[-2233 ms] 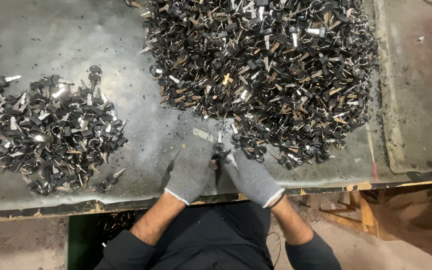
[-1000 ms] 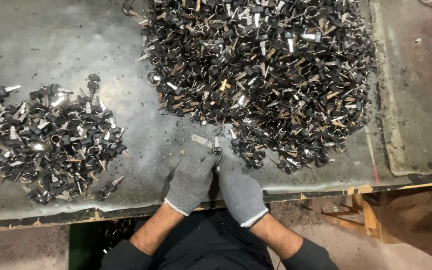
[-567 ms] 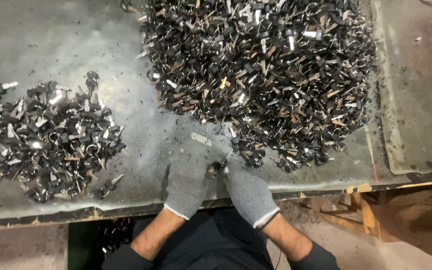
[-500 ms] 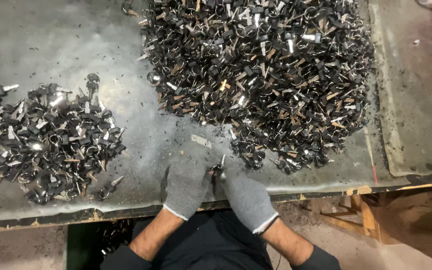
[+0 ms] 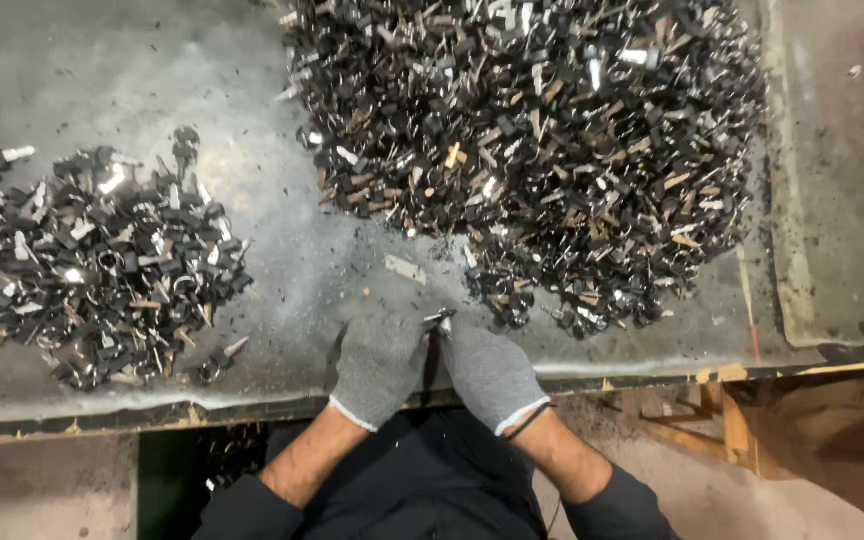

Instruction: The person, wearing gray work gloves, picks keys one at a time from a large pile of keys on a metal work table and places selected keys into a smaller pile on the left side of the table, continuing this sorting motion throughout the episode.

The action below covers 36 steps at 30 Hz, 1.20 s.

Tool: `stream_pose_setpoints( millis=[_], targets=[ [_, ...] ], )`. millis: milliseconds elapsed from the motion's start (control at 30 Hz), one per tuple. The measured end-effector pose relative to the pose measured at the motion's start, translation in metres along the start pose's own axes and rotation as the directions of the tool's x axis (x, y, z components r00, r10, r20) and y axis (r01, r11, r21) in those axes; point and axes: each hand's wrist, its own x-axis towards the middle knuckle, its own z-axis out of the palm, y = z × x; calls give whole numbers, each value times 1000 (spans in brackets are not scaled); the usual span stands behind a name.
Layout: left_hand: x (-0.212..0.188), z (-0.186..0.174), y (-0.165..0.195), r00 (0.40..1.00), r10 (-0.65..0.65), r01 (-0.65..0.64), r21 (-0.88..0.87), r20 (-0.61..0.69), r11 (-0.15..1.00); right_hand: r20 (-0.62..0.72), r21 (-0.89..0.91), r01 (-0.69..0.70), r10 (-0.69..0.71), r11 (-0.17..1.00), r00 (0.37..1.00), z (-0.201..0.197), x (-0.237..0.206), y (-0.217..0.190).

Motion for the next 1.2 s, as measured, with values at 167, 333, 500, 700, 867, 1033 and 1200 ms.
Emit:
stream_pose_setpoints(
  millis=[167,333,500,700,867,1033,1200],
  targets=[
    [19,-26,1,709,-343,220,269,616,938,147,174,-144,119,974,982,-6,-3,8],
    [27,-27,-16,997,-20,36,-231,74,972,249,-100,80,-53,992,967,12,-16,-3],
    [34,4,-23,952,-111,191,-271,284,943,79,-106,56,-47,993,996,23,-8,-1],
    [14,7,-24,952,-218,253,-151,216,955,158,-116,-98,116,988,981,8,-6,12],
    [12,12,-22,990,-63,70,-58,128,996,-51,87,-74,78,994,996,7,-4,-14],
    [14,10,-26,981,-48,67,-99,190,993,211,24,-111,103,994,972,-2,3,-10],
    [10,9,-23,994,11,1,-111,106,994,-19,-35,-57,57,998,998,9,0,-8]
  ],
)
